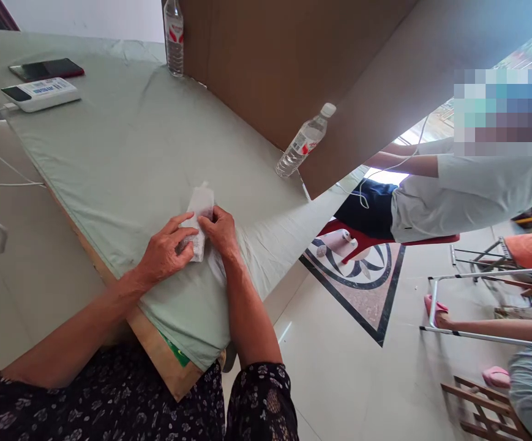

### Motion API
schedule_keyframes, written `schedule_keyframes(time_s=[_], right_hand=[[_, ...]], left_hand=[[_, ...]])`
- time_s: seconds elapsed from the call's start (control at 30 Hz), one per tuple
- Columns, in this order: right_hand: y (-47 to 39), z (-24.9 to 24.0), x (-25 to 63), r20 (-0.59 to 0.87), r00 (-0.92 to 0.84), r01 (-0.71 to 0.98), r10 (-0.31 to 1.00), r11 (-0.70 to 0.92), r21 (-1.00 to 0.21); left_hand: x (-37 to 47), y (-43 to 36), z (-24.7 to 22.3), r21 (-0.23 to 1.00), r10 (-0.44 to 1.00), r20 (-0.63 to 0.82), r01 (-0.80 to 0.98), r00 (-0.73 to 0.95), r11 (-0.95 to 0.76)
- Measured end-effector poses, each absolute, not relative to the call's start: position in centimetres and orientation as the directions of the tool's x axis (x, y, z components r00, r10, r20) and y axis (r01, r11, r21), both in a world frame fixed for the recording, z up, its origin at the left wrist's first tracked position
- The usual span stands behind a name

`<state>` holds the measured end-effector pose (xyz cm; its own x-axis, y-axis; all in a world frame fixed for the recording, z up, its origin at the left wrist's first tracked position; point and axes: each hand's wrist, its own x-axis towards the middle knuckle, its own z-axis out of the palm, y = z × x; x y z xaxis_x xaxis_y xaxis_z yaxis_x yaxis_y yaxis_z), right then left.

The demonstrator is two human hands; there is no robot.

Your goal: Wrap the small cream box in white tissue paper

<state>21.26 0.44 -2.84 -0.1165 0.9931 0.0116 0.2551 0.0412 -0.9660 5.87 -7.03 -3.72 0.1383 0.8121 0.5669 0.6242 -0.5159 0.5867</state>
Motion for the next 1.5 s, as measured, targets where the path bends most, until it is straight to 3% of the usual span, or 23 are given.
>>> schedule_keyframes(time_s=[0.3, 0.57, 0.9, 1.23, 1.5], right_hand=[[-0.2, -3.0, 20.5, 0.03, -0.128, 0.127, 0.991, 0.046, -0.991], [0.2, -3.5, 20.1, 0.025, -0.082, 0.028, 0.996, 0.027, -0.999], [0.2, -3.3, 19.3, -0.002, -0.105, -0.118, 0.994, -0.014, -0.993], [-0.8, -2.2, 19.3, 0.058, -0.183, -0.185, 0.981, 0.023, -0.982], [-2.5, -1.7, 19.6, 0.1, -0.184, -0.054, 0.978, 0.091, -0.994]], left_hand=[[5.5, -6.7, -3.4, 0.664, 0.874, 0.458, 0.591, 0.162, -0.458], [5.6, -6.7, -3.8, 0.634, 0.841, 0.515, 0.587, 0.164, -0.503], [5.3, -6.4, -3.9, 0.678, 0.883, 0.437, 0.582, 0.172, -0.449], [5.9, -6.7, -4.0, 0.675, 0.874, 0.485, 0.641, -0.012, -0.365], [5.7, -6.3, -4.9, 0.75, 0.853, 0.481, 0.599, -0.2, -0.282]])
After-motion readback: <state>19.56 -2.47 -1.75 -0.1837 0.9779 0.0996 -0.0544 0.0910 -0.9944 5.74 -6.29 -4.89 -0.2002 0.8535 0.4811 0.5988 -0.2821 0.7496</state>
